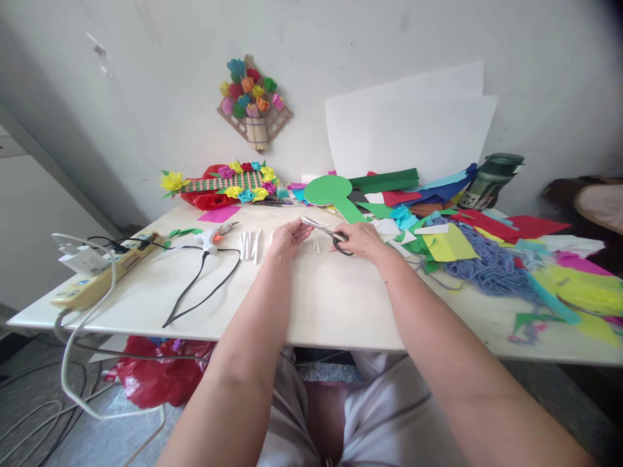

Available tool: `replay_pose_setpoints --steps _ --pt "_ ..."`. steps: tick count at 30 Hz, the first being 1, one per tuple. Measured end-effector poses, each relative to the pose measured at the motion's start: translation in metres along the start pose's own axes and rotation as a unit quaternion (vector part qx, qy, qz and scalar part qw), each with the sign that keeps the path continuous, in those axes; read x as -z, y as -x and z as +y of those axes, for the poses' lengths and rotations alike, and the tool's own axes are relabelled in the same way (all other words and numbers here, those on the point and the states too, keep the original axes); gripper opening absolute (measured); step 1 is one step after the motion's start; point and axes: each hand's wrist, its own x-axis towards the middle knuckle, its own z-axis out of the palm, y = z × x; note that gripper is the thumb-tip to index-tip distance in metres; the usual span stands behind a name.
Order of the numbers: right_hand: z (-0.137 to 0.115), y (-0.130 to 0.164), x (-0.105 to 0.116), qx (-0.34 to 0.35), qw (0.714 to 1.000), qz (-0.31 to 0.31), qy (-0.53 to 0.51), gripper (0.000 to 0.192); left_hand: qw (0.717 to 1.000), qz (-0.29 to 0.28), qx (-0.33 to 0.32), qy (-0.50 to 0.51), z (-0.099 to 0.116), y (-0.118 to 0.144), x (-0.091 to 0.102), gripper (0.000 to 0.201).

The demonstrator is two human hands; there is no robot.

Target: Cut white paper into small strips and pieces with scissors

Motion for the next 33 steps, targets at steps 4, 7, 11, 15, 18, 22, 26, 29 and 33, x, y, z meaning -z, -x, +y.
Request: replay_pose_setpoints --steps 4,7,11,15,18,22,26,29,33 --pt "0.0 -0.001 -0.001 -0.002 1.0 -0.003 -0.004 0.035 1.0 -0.001 -0.007 -0.001 0.0 0.0 0.001 0.01" --pt "-0.001 -0.002 -0.001 -0.004 1.0 -0.008 -0.009 0.035 1.0 0.006 -0.008 -0.001 0.0 0.0 0.001 0.008" --pt "-0.002 -0.002 -0.001 0.0 1.0 -0.006 -0.016 0.033 1.0 0.011 -0.009 0.001 0.001 0.0 0.0 0.007" --pt "-0.005 -0.001 0.0 -0.004 1.0 -0.012 -0.02 0.03 1.0 0.014 -0.008 -0.003 0.001 0.0 0.0 0.007" --pt "-0.008 -0.001 0.001 -0.002 1.0 -0.013 -0.018 0.029 1.0 0.011 -0.012 -0.006 0.001 0.0 0.001 0.007" --pt "-0.01 -0.001 0.001 0.008 1.0 -0.015 -0.005 0.027 1.0 0.005 -0.019 -0.01 0.001 -0.001 0.002 0.008" --pt "-0.008 -0.001 -0.002 0.006 1.0 -0.011 0.003 0.028 1.0 0.01 -0.017 -0.019 0.001 -0.001 0.001 0.007" --pt "-0.007 0.0 -0.003 0.004 1.0 -0.005 -0.002 0.03 1.0 0.007 -0.007 -0.026 -0.001 0.001 0.0 0.005" --pt "-0.006 0.001 -0.004 -0.01 1.0 -0.002 -0.009 0.036 0.999 -0.022 -0.007 -0.045 -0.006 0.003 -0.002 0.004"
